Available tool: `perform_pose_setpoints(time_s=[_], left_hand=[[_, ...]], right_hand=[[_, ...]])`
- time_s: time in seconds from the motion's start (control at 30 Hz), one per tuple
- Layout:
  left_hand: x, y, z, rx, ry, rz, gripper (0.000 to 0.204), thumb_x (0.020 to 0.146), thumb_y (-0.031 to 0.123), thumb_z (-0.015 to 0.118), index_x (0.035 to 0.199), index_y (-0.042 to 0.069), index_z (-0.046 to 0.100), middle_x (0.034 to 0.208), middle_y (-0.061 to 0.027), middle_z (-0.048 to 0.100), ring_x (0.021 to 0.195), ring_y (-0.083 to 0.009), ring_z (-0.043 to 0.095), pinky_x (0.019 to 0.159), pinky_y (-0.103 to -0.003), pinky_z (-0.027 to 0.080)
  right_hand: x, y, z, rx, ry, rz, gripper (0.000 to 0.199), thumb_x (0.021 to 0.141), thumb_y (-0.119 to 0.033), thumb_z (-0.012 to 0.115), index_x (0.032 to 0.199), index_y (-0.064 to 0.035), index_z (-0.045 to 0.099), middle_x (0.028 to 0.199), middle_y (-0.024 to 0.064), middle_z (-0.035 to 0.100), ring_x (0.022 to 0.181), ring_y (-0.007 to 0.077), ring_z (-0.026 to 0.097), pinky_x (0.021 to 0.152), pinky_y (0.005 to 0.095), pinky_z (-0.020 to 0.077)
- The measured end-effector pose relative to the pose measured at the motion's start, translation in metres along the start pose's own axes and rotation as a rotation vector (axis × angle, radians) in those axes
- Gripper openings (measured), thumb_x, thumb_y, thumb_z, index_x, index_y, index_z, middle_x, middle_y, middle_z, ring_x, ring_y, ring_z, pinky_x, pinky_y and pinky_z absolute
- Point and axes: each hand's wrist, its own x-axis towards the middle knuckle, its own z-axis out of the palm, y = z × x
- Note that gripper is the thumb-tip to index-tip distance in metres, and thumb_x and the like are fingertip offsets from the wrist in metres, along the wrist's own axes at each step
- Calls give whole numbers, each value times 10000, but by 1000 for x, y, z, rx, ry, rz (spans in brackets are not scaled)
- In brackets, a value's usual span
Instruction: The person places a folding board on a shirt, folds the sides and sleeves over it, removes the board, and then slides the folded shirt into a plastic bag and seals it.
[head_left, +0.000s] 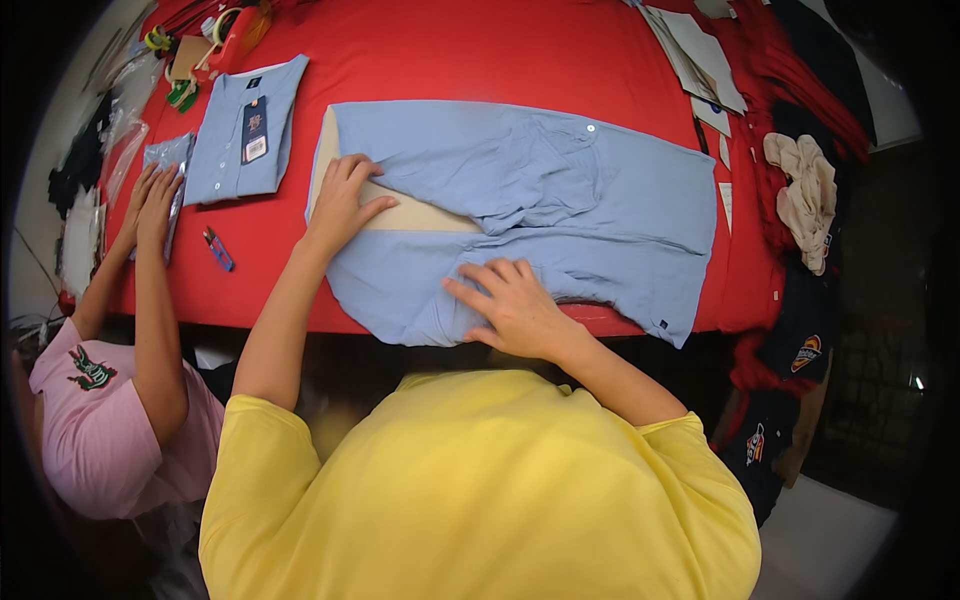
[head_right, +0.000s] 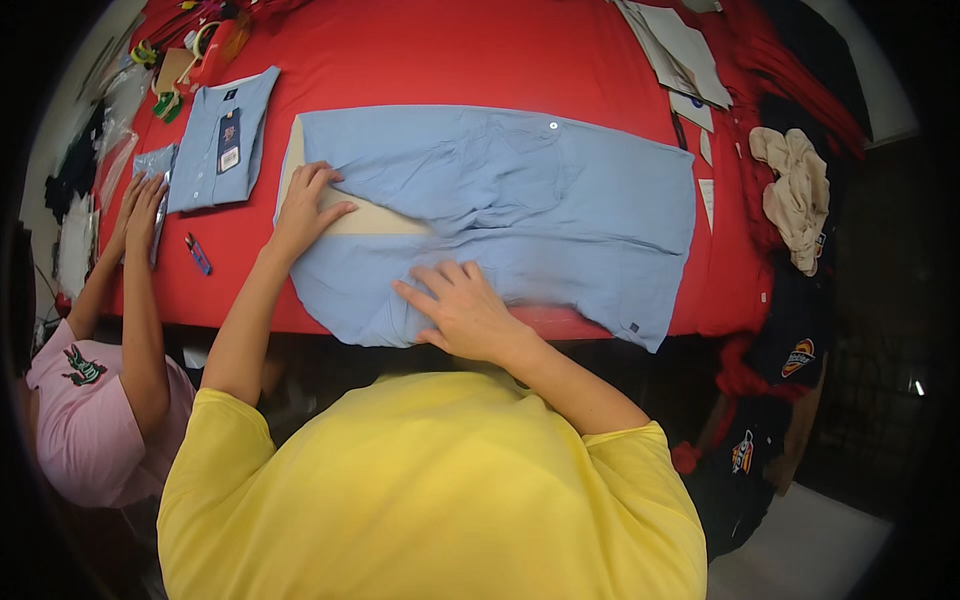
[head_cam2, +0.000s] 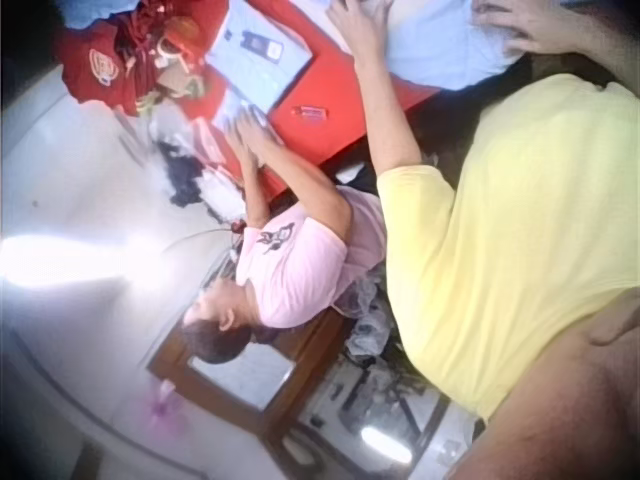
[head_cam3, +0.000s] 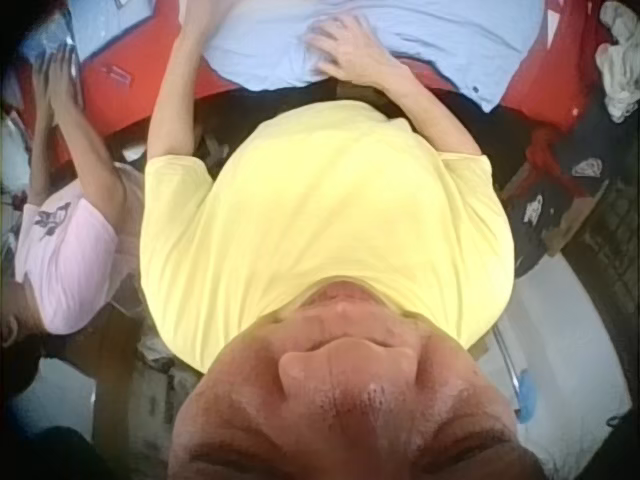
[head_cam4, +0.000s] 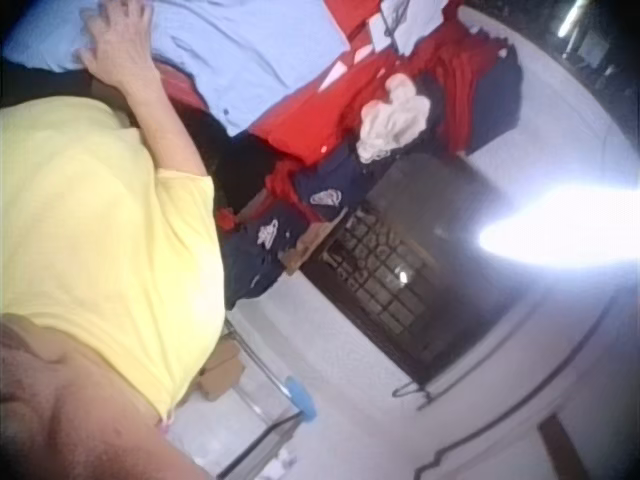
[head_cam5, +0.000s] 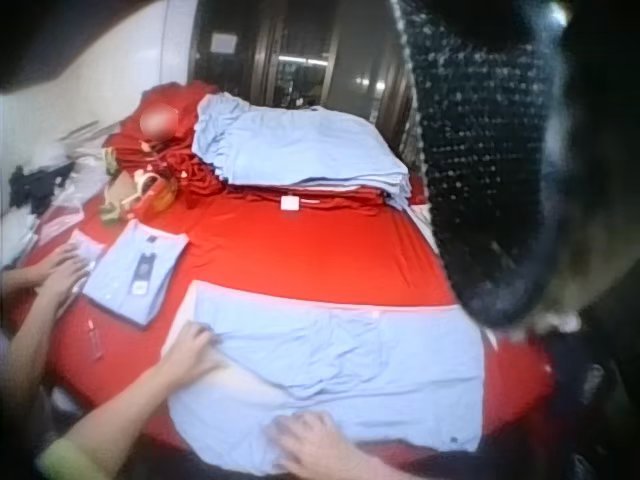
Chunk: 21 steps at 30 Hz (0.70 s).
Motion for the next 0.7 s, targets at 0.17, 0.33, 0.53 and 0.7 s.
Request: perform_pose_setpoints(time_s=[0.17, 0.33, 0.53, 0.7], left_hand=[[1, -4, 5, -17, 9, -16, 423, 724, 279, 801, 1023, 51, 609, 1129, -109, 566, 1072, -319, 490, 947, -406, 414], [2, -20, -2, -55, -34, -45, 354, 848, 377, 690, 951, 41, 649, 1146, -127, 594, 1127, -312, 506, 1001, -404, 382], [25, -31, -42, -561, -435, -512, 767, 980, 633, 274, 1082, 10, 711, 1298, -158, 586, 1263, -312, 480, 1112, -375, 296], [33, -41, -44, -502, -505, -619, 861, 928, 717, 294, 1189, -24, 647, 1353, -182, 551, 1289, -314, 469, 1115, -388, 301]], right_hand=[[-3, -19, -6, -132, -332, 21, 247, 756, -101, 643, 1001, -95, 667, 1081, 93, 587, 1086, 284, 510, 941, 454, 382], [21, -23, -30, -51, -288, -257, 225, 777, -84, 698, 994, -61, 644, 1100, 81, 618, 1161, 286, 510, 1006, 471, 370], [119, 31, -109, 378, -417, 101, 232, 847, -131, 657, 1061, -43, 636, 986, 106, 670, 954, 263, 616, 891, 339, 467], [194, 130, -98, 681, -117, 280, 364, 905, -247, 620, 1138, 33, 621, 1022, 183, 681, 921, 251, 630, 873, 312, 471]])
